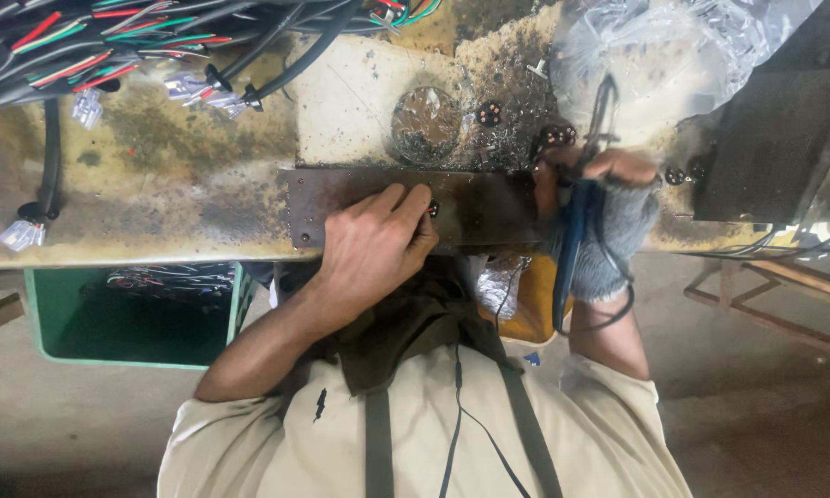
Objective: The person solders multiple small wires to circular black connectors on a workbench. They repeatedly pick up a connector, align wires, apply solder with a soldering iron, and place the finished unit aside. The process is repeated for several connectors throughout the clip.
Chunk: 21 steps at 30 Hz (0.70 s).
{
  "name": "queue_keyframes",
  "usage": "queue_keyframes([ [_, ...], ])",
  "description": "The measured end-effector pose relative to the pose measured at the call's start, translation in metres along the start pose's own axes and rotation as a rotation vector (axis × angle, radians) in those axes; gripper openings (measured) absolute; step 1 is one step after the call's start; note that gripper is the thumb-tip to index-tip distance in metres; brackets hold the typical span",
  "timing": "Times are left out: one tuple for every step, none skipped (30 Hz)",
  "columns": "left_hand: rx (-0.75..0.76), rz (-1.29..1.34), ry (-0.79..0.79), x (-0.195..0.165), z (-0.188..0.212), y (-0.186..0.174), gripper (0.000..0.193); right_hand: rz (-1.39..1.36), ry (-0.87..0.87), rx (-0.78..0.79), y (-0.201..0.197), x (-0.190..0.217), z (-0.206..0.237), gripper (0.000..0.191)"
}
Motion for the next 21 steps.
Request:
queue_keyframes([
  [0.004, -0.007, -0.004, 0.001, 0.0, 0.0, 0.016, -0.033, 0.117, 0.11, 0.003, 0.006, 0.005, 0.038],
  [0.008, -0.014, -0.005, 0.001, 0.0, 0.001, 0.016, -0.067, 0.231, 0.22, 0.007, 0.013, 0.011, 0.033],
  [0.014, -0.019, -0.002, 0.0, -0.001, 0.001, 0.016, -0.103, 0.343, 0.33, 0.012, 0.017, 0.015, 0.028],
  [0.014, -0.017, 0.005, 0.0, -0.001, 0.001, 0.017, -0.082, 0.25, 0.384, 0.011, 0.024, 0.013, 0.028],
  [0.015, -0.014, 0.014, -0.001, -0.002, 0.0, 0.017, -0.06, 0.158, 0.437, 0.005, 0.03, 0.011, 0.029],
  [0.013, -0.011, 0.019, -0.002, -0.003, 0.0, 0.018, -0.039, 0.064, 0.494, 0.002, 0.035, 0.01, 0.031],
  [0.019, -0.009, 0.016, -0.003, -0.003, 0.0, 0.019, 0.035, 0.017, 0.503, 0.002, 0.036, 0.008, 0.034],
  [0.027, -0.008, 0.01, -0.003, -0.003, 0.0, 0.019, 0.105, -0.029, 0.512, 0.005, 0.036, 0.008, 0.037],
  [0.036, -0.01, 0.004, -0.003, -0.003, 0.0, 0.02, 0.172, -0.075, 0.519, 0.007, 0.036, 0.009, 0.04],
  [0.026, -0.01, 0.01, -0.003, -0.004, -0.001, 0.019, 0.199, -0.145, 0.517, 0.009, 0.038, 0.011, 0.04],
  [0.016, -0.008, 0.013, -0.004, -0.004, -0.001, 0.019, 0.225, -0.213, 0.518, 0.011, 0.041, 0.015, 0.04],
  [0.015, -0.005, 0.011, 0.004, 0.004, 0.005, 0.02, 0.247, -0.276, 0.523, 0.02, 0.041, 0.031, 0.041],
  [0.025, -0.001, 0.006, -0.001, 0.005, 0.004, 0.019, 0.325, -0.306, 0.517, 0.019, 0.046, 0.038, 0.039],
  [0.027, 0.0, 0.003, 0.001, 0.005, 0.007, 0.019, 0.406, -0.343, 0.506, 0.029, 0.05, 0.048, 0.039],
  [0.025, 0.001, 0.009, 0.001, 0.002, 0.007, 0.019, 0.493, -0.383, 0.487, 0.033, 0.051, 0.051, 0.041],
  [0.023, -0.01, 0.011, 0.002, 0.0, 0.008, 0.018, 0.4, -0.355, 0.485, 0.031, 0.047, 0.049, 0.036],
  [0.019, -0.021, 0.012, 0.001, -0.001, 0.008, 0.017, 0.307, -0.329, 0.482, 0.027, 0.041, 0.045, 0.034],
  [0.018, -0.03, 0.011, 0.0, 0.0, 0.009, 0.016, 0.213, -0.301, 0.482, 0.021, 0.035, 0.041, 0.034],
  [0.013, -0.03, 0.008, 0.0, 0.001, 0.009, 0.015, 0.132, -0.157, 0.483, 0.016, 0.021, 0.033, 0.036],
  [0.007, -0.031, 0.006, -0.001, 0.002, 0.009, 0.015, 0.049, -0.013, 0.481, 0.01, 0.006, 0.022, 0.038],
  [-0.003, -0.034, 0.006, -0.001, 0.001, 0.009, 0.014, -0.035, 0.125, 0.476, 0.007, -0.003, 0.014, 0.041],
])
Point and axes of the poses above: each hand's wrist, its own z-axis away from the middle knuckle, its own y-axis out of the palm, x = y × z, the point moved 5 cm from there along -z, towards the middle knuckle, and after that the axes turned 4 degrees about -x, right-handed, at the moved point
